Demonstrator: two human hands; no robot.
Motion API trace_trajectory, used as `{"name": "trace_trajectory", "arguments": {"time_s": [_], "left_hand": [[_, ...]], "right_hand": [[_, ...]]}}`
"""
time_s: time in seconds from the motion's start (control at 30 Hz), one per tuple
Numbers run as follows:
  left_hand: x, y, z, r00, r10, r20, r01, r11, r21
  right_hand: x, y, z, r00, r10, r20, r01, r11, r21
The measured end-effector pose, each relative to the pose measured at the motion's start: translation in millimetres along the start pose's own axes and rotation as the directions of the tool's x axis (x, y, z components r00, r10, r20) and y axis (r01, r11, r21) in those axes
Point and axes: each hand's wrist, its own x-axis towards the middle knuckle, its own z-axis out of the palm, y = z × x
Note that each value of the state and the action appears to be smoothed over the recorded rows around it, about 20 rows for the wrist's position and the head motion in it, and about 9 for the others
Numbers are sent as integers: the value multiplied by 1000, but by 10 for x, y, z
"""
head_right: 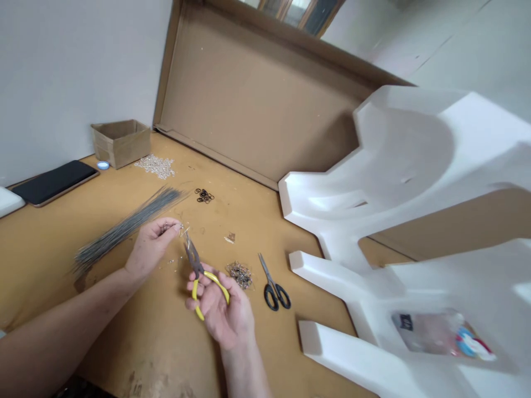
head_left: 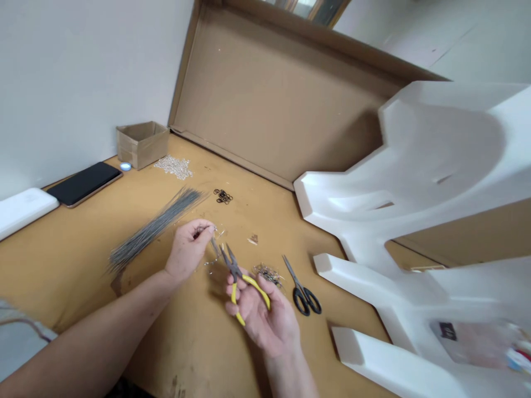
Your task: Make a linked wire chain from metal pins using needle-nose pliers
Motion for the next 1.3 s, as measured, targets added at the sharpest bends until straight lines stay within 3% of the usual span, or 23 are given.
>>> {"name": "trace_trajectory", "arguments": {"time_s": [0.1, 0.2, 0.27, 0.4, 0.67, 1.0, 1.3], "left_hand": [[16, -2, -6, 1000, 3, -27, -3, 1000, 5], [24, 3, -8, 999, -1, -38, 1, 1000, -4], [26, 7, -9, 999, -1, -39, 1, 1000, -5], [26, 8, -9, 999, 9, -40, -8, 1000, 8], [-26, 33, 3, 999, 37, 2, -37, 995, 91], [-94, -2, 48, 994, 55, 92, -64, 993, 97], [-131, 7, 71, 993, 44, 110, -55, 994, 96]], "right_hand": [[-10, -62, -9, 996, -74, -50, 75, 997, 23], [-1, -70, 3, 997, 82, 3, -82, 997, 7], [2, -50, 20, 994, 113, 11, -113, 994, 7], [-33, -16, 62, 1000, -14, -15, 14, 1000, -7], [-58, 33, 100, 998, 32, 48, -32, 999, -4], [-50, 49, 106, 999, 28, 19, -29, 997, 76], [-49, 40, 129, 1000, -1, -16, 2, 997, 81]]}}
